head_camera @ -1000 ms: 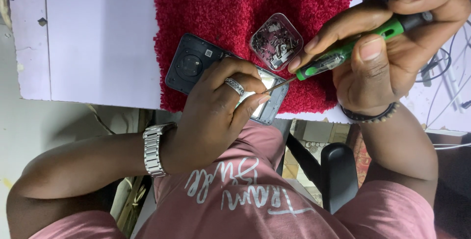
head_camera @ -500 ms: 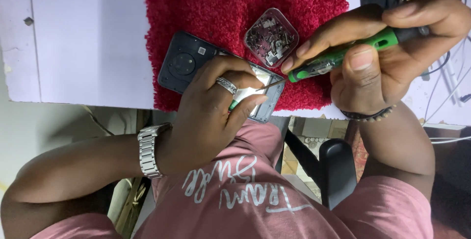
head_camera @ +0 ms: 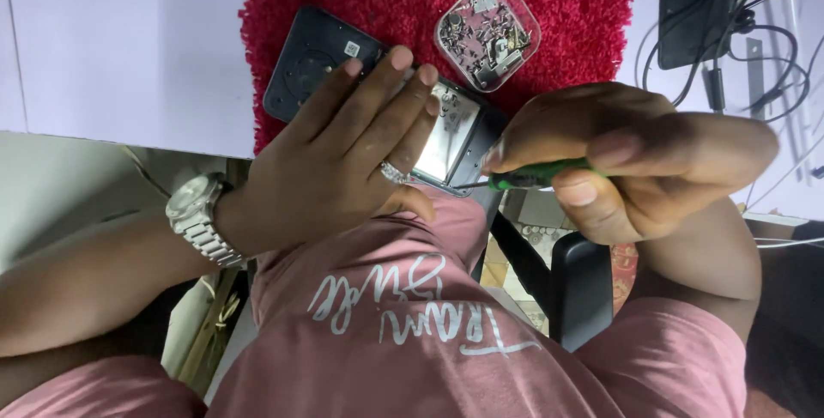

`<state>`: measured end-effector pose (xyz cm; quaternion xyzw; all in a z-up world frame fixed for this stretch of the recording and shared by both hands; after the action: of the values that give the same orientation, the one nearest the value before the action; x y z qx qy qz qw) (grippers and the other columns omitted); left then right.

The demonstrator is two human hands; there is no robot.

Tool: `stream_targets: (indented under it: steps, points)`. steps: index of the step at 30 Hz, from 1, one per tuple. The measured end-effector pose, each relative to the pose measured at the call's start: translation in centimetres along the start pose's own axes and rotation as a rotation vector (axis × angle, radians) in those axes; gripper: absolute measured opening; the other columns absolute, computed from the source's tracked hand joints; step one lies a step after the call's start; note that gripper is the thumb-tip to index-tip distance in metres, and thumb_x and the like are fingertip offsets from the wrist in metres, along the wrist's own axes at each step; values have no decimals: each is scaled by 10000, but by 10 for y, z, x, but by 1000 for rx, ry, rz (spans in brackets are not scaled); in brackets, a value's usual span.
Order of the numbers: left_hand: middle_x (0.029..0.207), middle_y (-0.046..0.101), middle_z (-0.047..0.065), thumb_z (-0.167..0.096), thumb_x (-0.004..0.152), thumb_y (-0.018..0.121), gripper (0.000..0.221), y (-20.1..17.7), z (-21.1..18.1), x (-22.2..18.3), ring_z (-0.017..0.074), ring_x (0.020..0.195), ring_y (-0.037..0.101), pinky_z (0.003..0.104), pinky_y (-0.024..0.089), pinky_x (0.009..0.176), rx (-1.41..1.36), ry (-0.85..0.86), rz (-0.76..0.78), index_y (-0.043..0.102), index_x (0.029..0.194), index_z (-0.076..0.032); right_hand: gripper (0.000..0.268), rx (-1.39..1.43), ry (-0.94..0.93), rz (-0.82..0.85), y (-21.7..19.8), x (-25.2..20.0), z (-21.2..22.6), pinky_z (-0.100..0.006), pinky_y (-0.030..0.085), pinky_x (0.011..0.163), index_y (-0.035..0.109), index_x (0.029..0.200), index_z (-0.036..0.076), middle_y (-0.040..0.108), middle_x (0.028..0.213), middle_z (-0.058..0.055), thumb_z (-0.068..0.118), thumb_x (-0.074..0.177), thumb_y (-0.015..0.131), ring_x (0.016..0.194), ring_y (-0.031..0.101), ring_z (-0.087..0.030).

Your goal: Repairing a mobile phone by using a precision screwdriver to manage internal screws

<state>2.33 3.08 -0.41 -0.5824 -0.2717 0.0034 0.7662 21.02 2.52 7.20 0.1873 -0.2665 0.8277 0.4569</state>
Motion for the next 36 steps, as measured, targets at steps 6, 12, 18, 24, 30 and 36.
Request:
stream_targets:
  steps: [6, 12, 18, 24, 30, 36]
  points:
    - [1548, 622, 174, -983, 1191, 278, 1048, 6, -5, -2, 374, 1476, 484, 479, 397, 1263, 74, -3, -13, 637, 1473, -38, 331, 11, 18, 119, -2, -7, -8, -532, 676, 818, 349, 1454, 18, 690, 1013, -329, 57, 1170, 515, 892, 775, -464]
    - [1548, 605, 204, -915, 1219, 268, 1014, 8, -6, -3, 396, 1486, 442, 495, 402, 1253, 98, 27, 3, 639, 1503, -14, 376, 7, 15, 114, -1, -8, -11, -520, 701, 834, 339, 1490, 23, 696, 1042, -354, 45, 1167, 529, 928, 810, -475]
    - [1573, 593, 192, -998, 1211, 233, 1094, 9, -7, -4, 407, 1519, 382, 511, 315, 1303, 139, 28, 5, 636, 1517, -27, 294, 8, 13, 12, 2, -12, -15, -508, 708, 781, 427, 1397, 11, 696, 959, -328, 51, 1139, 560, 851, 820, -456]
    - [1526, 643, 195, -811, 1302, 196, 945, 5, -6, -2, 417, 1476, 442, 522, 345, 1270, 223, 59, -35, 661, 1498, -12, 372, -238, -181, 201, 9, 7, 1, -453, 735, 780, 410, 1384, 41, 771, 1121, -288, 353, 1203, 500, 983, 861, -374]
    - [1556, 606, 215, -889, 1264, 84, 1057, 16, -9, -4, 417, 1459, 475, 516, 390, 1240, 248, 79, -4, 527, 1540, 30, 222, -181, -78, 383, 11, 29, 21, -417, 750, 794, 542, 1209, -3, 750, 1237, -345, 23, 1065, 710, 969, 866, -419]
    - [1536, 598, 241, -824, 1263, 127, 995, 15, -8, -6, 414, 1424, 557, 515, 389, 1239, 203, 72, -74, 615, 1508, 7, 472, -405, -92, 188, 18, 1, 13, -447, 707, 795, 352, 1281, 35, 722, 1036, -279, 150, 1101, 773, 903, 771, -387]
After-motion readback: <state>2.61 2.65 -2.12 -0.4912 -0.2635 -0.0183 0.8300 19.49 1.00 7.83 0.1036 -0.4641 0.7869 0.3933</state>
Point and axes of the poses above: each hand's wrist, its own x-axis towards the middle knuckle, its own y-axis out of the palm, z = x × y, the point moved 7 cm from there along x, towards the middle knuckle
